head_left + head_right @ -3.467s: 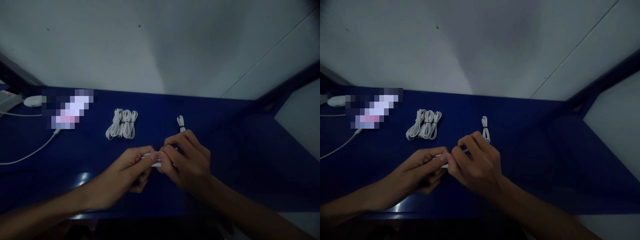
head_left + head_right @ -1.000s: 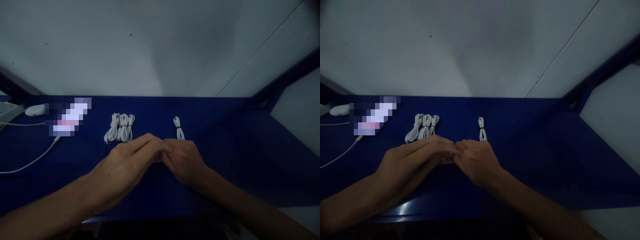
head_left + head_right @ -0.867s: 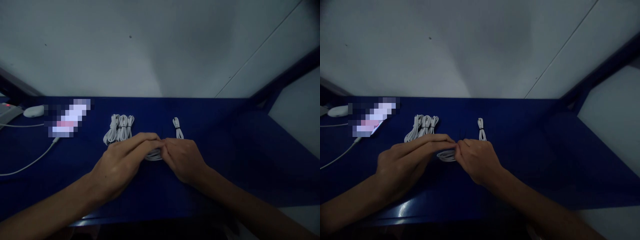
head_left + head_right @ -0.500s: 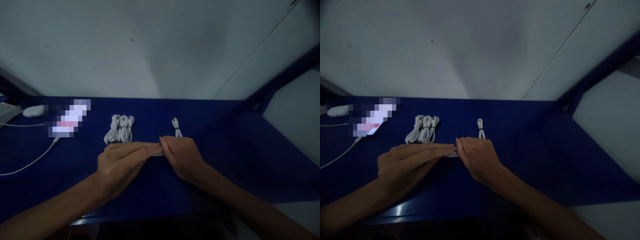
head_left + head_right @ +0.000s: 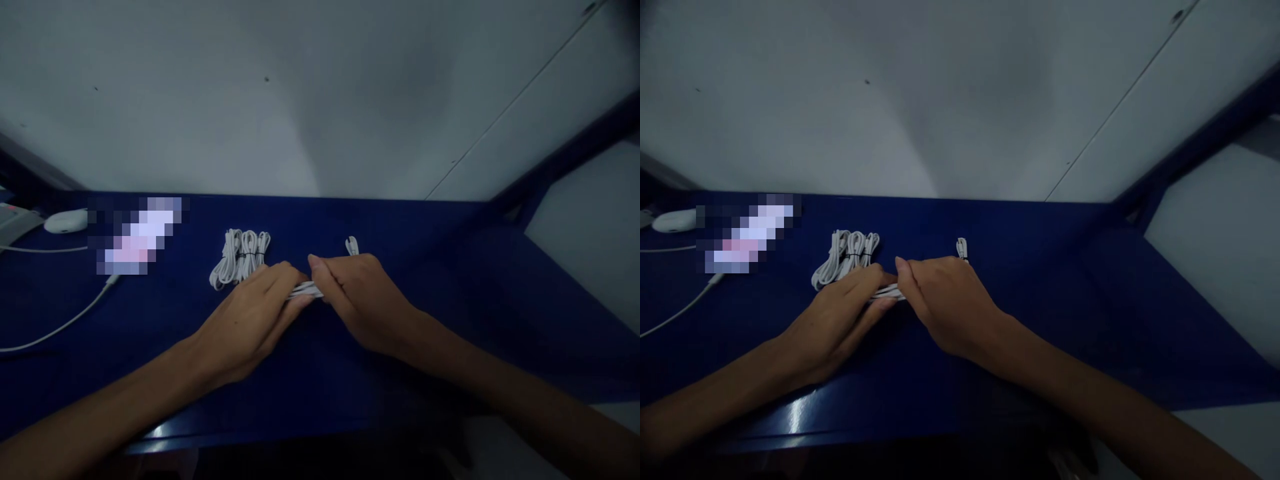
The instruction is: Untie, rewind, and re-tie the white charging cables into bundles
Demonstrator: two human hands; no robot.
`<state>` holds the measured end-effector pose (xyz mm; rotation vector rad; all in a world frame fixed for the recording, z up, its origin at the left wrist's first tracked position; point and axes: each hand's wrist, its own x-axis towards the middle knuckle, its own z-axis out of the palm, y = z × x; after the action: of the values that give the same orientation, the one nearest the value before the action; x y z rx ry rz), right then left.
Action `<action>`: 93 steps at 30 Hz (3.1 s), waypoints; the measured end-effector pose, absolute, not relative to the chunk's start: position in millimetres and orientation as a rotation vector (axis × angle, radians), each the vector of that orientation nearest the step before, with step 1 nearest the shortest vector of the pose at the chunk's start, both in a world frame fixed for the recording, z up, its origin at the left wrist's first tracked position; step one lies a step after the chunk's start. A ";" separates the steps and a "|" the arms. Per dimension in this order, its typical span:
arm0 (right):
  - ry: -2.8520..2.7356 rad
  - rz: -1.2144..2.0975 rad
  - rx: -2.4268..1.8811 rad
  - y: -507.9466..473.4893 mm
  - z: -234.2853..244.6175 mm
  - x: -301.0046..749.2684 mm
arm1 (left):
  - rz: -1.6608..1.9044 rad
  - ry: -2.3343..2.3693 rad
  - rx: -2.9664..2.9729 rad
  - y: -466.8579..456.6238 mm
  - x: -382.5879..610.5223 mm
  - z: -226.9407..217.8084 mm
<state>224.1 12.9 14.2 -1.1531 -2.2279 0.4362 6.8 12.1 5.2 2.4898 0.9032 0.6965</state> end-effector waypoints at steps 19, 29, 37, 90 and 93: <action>-2.175 -0.730 -0.795 29.5 -16.7 231.0 | 0.504 0.820 1.511 16.1 10.4 13.2; -2.206 -0.469 -0.679 39.2 -22.3 236.4 | 0.647 0.923 2.286 18.0 4.9 12.3; -2.167 -0.125 -0.939 36.8 -9.2 244.6 | 1.058 1.093 2.387 24.2 -3.8 13.3; -2.042 -0.325 -0.807 21.5 -34.3 225.2 | 0.382 0.848 1.189 5.0 15.7 -2.3; -2.066 -0.402 -0.781 20.4 -33.7 222.3 | 0.357 0.819 1.099 1.6 17.2 -2.4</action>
<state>222.3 20.4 -33.7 -0.7810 -2.0661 -0.4022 17.2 1.6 -2.4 1.0989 0.8191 0.3572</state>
